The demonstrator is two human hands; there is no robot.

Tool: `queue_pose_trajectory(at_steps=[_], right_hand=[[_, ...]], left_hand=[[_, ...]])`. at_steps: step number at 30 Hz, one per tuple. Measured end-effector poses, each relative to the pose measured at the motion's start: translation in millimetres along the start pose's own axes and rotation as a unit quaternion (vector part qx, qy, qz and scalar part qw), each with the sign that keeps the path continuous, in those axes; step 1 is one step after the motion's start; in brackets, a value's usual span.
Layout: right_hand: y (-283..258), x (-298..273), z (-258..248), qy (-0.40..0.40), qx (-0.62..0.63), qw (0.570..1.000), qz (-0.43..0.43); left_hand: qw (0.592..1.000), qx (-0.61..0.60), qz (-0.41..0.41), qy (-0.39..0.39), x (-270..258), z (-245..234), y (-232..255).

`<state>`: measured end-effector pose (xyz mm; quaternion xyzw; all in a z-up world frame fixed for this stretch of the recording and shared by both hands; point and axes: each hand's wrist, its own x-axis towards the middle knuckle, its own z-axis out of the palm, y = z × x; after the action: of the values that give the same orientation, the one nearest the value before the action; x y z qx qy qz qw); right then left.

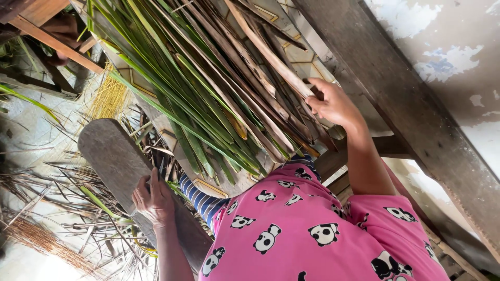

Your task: Stripping the leafy part from palm fronds to collect the midrib sticks using a small knife

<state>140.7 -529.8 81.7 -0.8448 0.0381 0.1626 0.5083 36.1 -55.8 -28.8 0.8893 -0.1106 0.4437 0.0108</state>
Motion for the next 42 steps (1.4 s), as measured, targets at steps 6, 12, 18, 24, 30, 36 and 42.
queue_pose_trajectory(at_steps=[6, 12, 18, 24, 30, 36, 42], right_hand=[[39, 11, 5, -0.023, 0.110, 0.989, -0.091], [24, -2, 9, -0.056, 0.293, 0.948, -0.110], [35, -9, 10, -0.081, 0.389, 0.917, -0.037], [49, -15, 0, -0.128, 0.466, 0.876, -0.007], [75, -12, -5, -0.209, 0.584, 0.785, 0.006], [81, -14, 4, -0.176, 0.533, 0.828, 0.002], [62, -30, 8, -0.025, 0.349, 0.937, -0.011]], left_hand=[[1.000, -0.008, 0.000, 0.003, 4, -2, 1], [1.000, -0.006, -0.017, 0.014, -1, -1, 0], [1.000, 0.002, -0.013, 0.001, 1, -4, 2], [1.000, -0.012, -0.016, 0.010, -1, -2, 1], [1.000, -0.011, -0.012, 0.017, -2, 0, 0], [1.000, -0.019, -0.011, 0.011, 3, -4, 2], [1.000, -0.020, -0.013, 0.015, -1, -1, 1]])
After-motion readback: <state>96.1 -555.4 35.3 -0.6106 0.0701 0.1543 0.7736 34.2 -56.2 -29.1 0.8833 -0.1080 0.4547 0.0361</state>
